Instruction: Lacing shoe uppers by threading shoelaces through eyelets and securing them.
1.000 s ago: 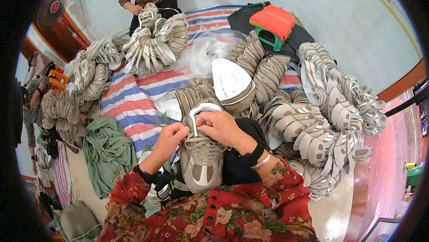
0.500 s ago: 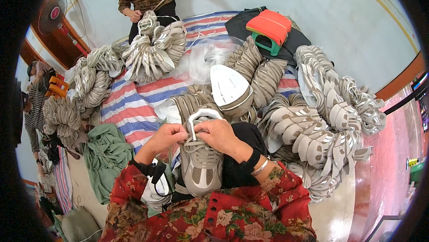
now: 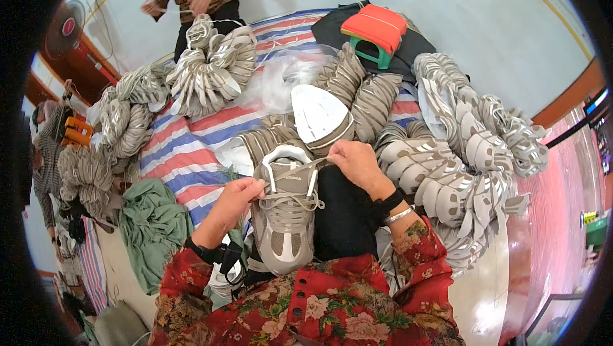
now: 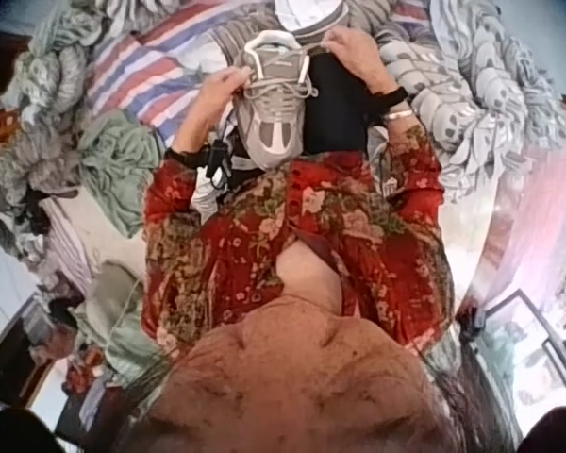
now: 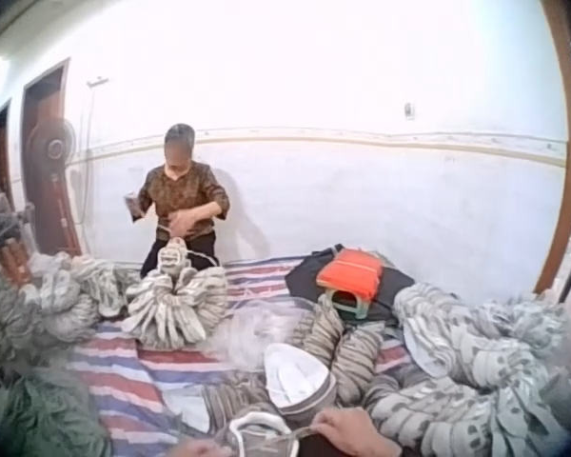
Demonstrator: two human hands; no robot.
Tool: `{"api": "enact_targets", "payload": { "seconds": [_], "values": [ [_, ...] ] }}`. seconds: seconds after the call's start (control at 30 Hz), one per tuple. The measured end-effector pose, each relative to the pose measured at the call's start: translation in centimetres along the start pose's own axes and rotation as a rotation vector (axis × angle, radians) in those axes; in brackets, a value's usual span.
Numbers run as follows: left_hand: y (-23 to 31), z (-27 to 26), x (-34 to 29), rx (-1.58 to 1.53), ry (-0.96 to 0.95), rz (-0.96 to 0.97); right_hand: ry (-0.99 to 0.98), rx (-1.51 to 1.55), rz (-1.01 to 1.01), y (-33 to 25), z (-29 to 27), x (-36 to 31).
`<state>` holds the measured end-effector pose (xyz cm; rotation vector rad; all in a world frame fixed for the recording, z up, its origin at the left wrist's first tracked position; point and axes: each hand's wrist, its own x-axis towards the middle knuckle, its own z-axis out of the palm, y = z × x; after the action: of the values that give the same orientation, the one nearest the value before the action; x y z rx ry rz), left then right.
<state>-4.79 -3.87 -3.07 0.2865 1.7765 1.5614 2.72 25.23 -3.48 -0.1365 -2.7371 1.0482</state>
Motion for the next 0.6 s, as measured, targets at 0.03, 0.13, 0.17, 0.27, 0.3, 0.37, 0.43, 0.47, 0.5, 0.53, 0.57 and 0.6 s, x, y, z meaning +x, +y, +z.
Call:
{"api": "enact_targets", "payload": {
  "seconds": [0.03, 0.13, 0.17, 0.27, 0.3, 0.37, 0.43, 0.47, 0.5, 0.53, 0.57, 0.6],
  "values": [
    [0.3, 0.2, -0.4, 0.003, -0.011, -0.005, -0.035, -0.027, 0.036, -0.1, 0.0, -0.5],
    [0.3, -0.4, -1.2, -0.072, -0.014, -0.041, 0.148, -0.06, -0.114, -1.6, 1.0, -1.7],
    [0.2, -1.0, -1.4, -0.065, -0.022, -0.043, 0.155, -0.003, -0.153, -1.6, 1.5, -2.2],
    [0.4, -1.9, -1.7, -0.094, -0.12, 0.02, -0.04, 0.055, -0.302, -3.4, 1.6, -3.6],
    [0.7, -2.2, -1.5, -0.088, -0.118, 0.018, 0.019, 0.078, -0.307, -3.5, 2.2, -4.0],
    [1.0, -3.7, -0.9, -0.152, -0.001, -0.064, -0.082, 0.146, -0.24, -4.2, 2.0, -3.9],
    [0.8, -4.8, 0.7, -0.09, 0.125, -0.036, -0.094, 0.243, -0.266, -5.1, 2.0, -4.1],
    [2.0, -3.9, 0.9, -0.026, 0.244, 0.018, -0.108, 0.341, -0.293, -5.8, 2.2, -4.2],
    [2.9, -3.6, 1.1, 0.039, 0.361, 0.073, -0.107, 0.353, -0.3, -6.4, 2.5, -4.3],
    [1.9, -5.7, 1.9, 0.048, 0.14, 0.037, -0.13, 0.425, -0.309, -7.4, 2.8, -4.4],
    [2.2, -6.3, 2.1, 0.053, 0.151, 0.034, -0.152, 0.494, -0.306, -7.6, 3.0, -4.6],
    [2.4, -6.9, 2.2, 0.06, 0.052, -0.039, -0.099, 0.479, -0.32, -7.4, 3.8, -4.8]
  ]
}}
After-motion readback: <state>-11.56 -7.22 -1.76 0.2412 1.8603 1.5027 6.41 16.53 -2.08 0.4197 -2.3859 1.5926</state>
